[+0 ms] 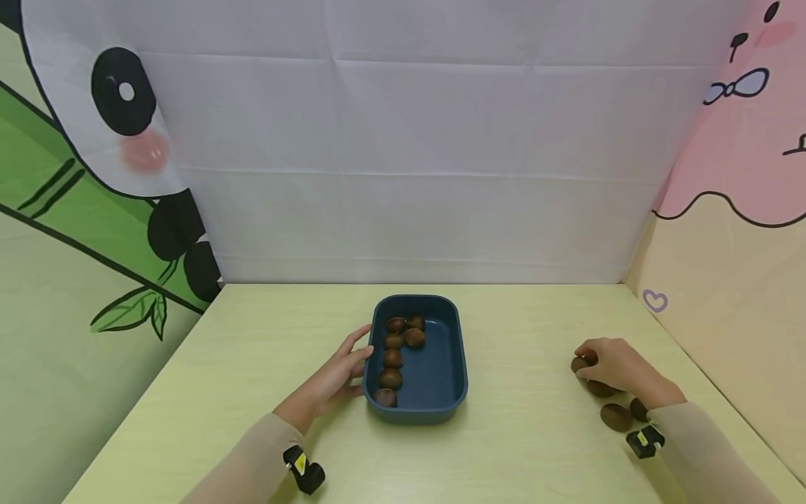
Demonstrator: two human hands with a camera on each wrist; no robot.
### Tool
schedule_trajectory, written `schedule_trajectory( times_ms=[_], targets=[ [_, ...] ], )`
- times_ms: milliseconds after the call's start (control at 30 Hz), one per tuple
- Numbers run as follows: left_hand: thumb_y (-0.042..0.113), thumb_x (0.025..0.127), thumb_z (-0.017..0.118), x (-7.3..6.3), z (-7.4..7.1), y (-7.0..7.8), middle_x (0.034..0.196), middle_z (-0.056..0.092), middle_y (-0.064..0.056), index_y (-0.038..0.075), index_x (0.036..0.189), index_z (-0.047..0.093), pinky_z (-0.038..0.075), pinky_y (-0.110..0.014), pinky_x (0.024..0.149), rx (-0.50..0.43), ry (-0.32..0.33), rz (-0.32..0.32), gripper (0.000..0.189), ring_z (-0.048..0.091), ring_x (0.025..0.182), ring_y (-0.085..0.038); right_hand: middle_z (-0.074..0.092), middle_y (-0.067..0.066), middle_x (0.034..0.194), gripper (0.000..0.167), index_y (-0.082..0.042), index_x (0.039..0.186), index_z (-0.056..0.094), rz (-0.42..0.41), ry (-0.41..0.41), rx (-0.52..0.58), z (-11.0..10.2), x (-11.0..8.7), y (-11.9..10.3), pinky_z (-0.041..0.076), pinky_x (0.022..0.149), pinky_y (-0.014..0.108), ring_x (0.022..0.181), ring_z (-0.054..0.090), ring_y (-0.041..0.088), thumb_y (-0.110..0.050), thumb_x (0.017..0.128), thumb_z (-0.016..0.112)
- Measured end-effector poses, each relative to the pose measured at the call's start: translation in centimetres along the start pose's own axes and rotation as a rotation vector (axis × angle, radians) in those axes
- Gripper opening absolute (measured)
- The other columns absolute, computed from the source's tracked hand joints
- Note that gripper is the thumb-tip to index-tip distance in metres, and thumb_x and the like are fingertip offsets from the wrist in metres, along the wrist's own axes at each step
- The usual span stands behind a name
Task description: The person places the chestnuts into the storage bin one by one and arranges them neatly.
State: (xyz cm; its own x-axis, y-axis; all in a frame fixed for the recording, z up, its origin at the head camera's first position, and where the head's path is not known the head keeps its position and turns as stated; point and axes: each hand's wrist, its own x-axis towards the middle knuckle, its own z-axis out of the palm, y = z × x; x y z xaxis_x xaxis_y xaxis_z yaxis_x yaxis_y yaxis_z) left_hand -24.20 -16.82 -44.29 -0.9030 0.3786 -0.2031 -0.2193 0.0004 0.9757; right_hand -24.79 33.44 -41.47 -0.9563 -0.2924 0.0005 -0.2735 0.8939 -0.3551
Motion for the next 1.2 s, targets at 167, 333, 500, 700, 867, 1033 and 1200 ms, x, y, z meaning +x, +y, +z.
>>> schedule_trajectory(
  times_ms=[167,333,500,700,867,1033,1200],
  targets=[
    [0.035,0.108,0.044,0.1,-0.1,0.0,0.145,0.05,-0.021,0.033,0.16,0.012,0.047,-0.052,0.096,0.003,0.004,0.002,0.061,0.057,0.125,-0.03,0.069,0.012,0.097,0.034,0.004,0.11,0.07,-0.007,-0.002,-0.003,0.1,0.2,0.1,0.05,0.082,0.053,0.09,0.063,0.032,-0.013,0.081,0.078],
    [0.033,0.109,0.043,0.1,0.0,0.0,0.145,0.05,-0.022,0.032,0.16,0.012,0.047,-0.051,0.096,0.009,0.002,0.006,0.06,0.057,0.126,-0.031,0.07,0.012,0.098,0.035,0.005,0.109,0.07,-0.027,0.011,-0.007,0.2,0.2,0.0,0.051,0.082,0.053,0.09,0.063,0.031,-0.014,0.082,0.079],
    [0.034,0.109,0.043,0.1,0.1,0.0,0.146,0.049,-0.023,0.032,0.16,0.012,0.048,-0.051,0.096,0.018,0.007,0.004,0.06,0.056,0.126,-0.031,0.07,0.009,0.097,0.035,0.005,0.111,0.07,-0.051,0.019,0.011,-0.3,0.6,-0.8,0.051,0.08,0.05,0.087,0.063,0.026,-0.014,0.083,0.076],
    [0.036,0.108,0.046,0.1,0.1,-0.1,0.146,0.049,-0.023,0.031,0.16,0.013,0.048,-0.05,0.094,0.028,0.017,0.007,0.062,0.057,0.126,-0.031,0.069,0.001,0.093,0.033,0.001,0.113,0.071,-0.106,0.028,0.024,-1.1,1.4,-3.1,0.051,0.075,0.042,0.083,0.063,0.018,-0.018,0.086,0.076],
    [0.036,0.108,0.045,0.1,0.1,-0.1,0.145,0.05,-0.022,0.031,0.161,0.012,0.049,-0.048,0.093,0.038,0.027,0.0,0.063,0.057,0.125,-0.03,0.069,-0.002,0.094,0.031,-0.003,0.114,0.072,-0.176,0.047,0.047,-1.6,2.6,-5.9,0.052,0.074,0.038,0.083,0.064,0.015,-0.019,0.088,0.076],
    [0.035,0.108,0.045,0.2,0.0,-0.1,0.145,0.05,-0.021,0.034,0.16,0.015,0.049,-0.047,0.093,0.02,0.026,-0.005,0.06,0.057,0.125,-0.029,0.07,-0.004,0.099,0.029,-0.005,0.116,0.072,-0.241,0.056,0.09,-1.8,3.9,-9.1,0.053,0.076,0.036,0.087,0.067,0.015,-0.017,0.09,0.074],
    [0.035,0.108,0.044,0.2,0.0,-0.1,0.146,0.049,-0.022,0.033,0.16,0.013,0.049,-0.047,0.093,0.014,0.014,-0.004,0.06,0.057,0.125,-0.029,0.07,-0.003,0.105,0.03,-0.005,0.12,0.07,-0.308,0.032,0.149,-1.3,5.1,-12.6,0.054,0.076,0.033,0.089,0.068,0.015,-0.016,0.092,0.072]
  ],
)
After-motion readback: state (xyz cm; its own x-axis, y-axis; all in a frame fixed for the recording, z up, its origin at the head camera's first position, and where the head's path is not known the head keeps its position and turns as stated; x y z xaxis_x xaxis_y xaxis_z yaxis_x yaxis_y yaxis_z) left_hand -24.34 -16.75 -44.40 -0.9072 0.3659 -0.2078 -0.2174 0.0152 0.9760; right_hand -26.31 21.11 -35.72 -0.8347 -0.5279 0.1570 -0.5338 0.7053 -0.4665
